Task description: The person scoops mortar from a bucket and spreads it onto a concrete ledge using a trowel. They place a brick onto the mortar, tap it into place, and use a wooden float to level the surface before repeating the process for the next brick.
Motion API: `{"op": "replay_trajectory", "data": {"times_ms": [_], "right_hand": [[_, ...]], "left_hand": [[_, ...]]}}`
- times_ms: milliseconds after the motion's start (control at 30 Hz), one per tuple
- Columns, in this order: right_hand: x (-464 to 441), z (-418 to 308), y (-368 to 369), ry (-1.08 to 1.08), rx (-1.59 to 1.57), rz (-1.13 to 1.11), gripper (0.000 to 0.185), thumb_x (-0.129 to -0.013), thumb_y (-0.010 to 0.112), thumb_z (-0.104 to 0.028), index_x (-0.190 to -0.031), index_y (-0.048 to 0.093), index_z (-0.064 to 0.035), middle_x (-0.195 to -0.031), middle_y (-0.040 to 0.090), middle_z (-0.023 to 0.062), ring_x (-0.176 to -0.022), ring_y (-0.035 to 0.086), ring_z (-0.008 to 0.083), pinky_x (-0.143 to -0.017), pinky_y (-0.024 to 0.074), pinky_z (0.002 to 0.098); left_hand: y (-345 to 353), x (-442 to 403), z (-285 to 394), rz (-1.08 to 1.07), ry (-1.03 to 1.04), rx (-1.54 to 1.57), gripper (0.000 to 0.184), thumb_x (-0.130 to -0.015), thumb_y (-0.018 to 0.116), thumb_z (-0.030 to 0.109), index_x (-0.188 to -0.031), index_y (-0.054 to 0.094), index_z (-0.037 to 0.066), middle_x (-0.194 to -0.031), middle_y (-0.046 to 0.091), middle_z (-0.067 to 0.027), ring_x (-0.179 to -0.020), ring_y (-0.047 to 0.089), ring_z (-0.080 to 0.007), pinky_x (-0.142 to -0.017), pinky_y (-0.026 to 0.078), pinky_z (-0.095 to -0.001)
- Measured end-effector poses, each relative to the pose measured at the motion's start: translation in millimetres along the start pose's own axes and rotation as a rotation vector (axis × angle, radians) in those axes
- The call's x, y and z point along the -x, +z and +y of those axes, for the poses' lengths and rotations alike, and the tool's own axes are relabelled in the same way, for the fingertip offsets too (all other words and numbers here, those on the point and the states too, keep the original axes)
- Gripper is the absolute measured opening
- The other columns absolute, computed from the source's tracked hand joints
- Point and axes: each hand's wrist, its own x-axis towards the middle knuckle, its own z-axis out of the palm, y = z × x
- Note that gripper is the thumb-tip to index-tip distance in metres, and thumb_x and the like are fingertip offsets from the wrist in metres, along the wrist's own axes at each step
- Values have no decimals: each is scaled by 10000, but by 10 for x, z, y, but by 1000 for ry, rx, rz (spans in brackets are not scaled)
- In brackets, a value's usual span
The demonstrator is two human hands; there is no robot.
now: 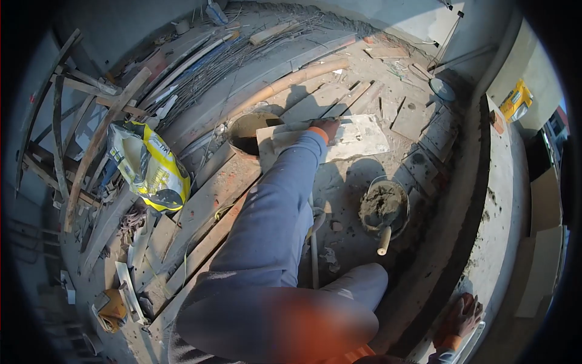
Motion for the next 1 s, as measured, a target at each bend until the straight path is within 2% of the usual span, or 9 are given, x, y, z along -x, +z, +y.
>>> {"op": "replay_trajectory", "data": {"times_ms": [233,400,600,667,733,800,867,933,1000], "right_hand": [[138,-394,-582,68,-80,-83,533,-848,545,-383,-1290,509,-88,-1357,436,176,-1264,365,354,-1070,261,448],[127,-315,-451,86,-56,-60,543,-827,583,-345,-1297,506,-84,-1357,434,182,-1249,370,372,-1063,274,453],[55,-199,-429,78,-161,-82,589,-786,646,-323,-1309,497,-96,-1392,392,174,-1251,366,386,-1029,320,488],[68,-191,-397,111,-163,-71,604,-780,653,-329,-1316,490,-102,-1400,383,173,-1259,360,388,-1029,318,497],[85,-169,-378,128,-159,-69,619,-774,660,-334,-1323,482,-108,-1407,375,173,-1267,355,390,-1028,316,506],[53,-155,-377,134,-183,-100,636,-768,664,-330,-1335,469,-117,-1412,370,173,-1284,338,395,-1031,311,515],[27,-212,-450,173,-194,-134,649,-764,667,-327,-1343,461,-119,-1424,356,185,-1302,315,401,-1038,304,518],[39,-143,-337,170,-184,-110,663,-761,669,-325,-1352,450,-117,-1430,350,200,-1307,306,409,-1049,294,522],[42,-172,-402,191,-191,-138,670,-759,668,-326,-1354,446,-111,-1429,350,212,-1312,301,414,-1064,278,523]], "left_hand": [[-166,88,-71,1,41,-58,457,-897,532,196,-1336,428,122,-1333,499,-137,-1209,495,-324,-971,415,-443],[-158,44,-437,56,1,3,698,-733,745,232,-1342,422,121,-1305,522,-149,-1191,510,-318,-977,423,-427],[-326,291,-1054,-30,-318,-34,653,-743,728,270,-1321,452,143,-1318,514,-133,-1230,481,-300,-1006,395,-440],[-231,348,-1277,92,-381,-136,601,-780,679,292,-1320,456,156,-1327,514,-115,-1242,474,-290,-1020,370,-462],[-150,441,-1443,114,-477,-80,321,-948,388,235,-1242,513,204,-1412,428,-109,-1311,399,-283,-1051,300,-506],[167,445,-1687,245,-624,-9,520,-874,524,297,-1365,406,176,-1427,409,-111,-1300,414,-287,-1065,320,-466],[733,227,-2051,-111,-811,170,482,-966,310,363,-1437,303,264,-1556,102,-70,-1428,125,-281,-1128,73,-559],[292,662,-1615,-150,-679,-93,574,-870,474,231,-1422,325,185,-1489,296,-120,-1327,367,-312,-1096,305,-440],[-202,822,-1265,-322,-645,-83,610,-856,493,233,-1434,303,189,-1496,280,-117,-1331,362,-309,-1090,317,-441]]}}
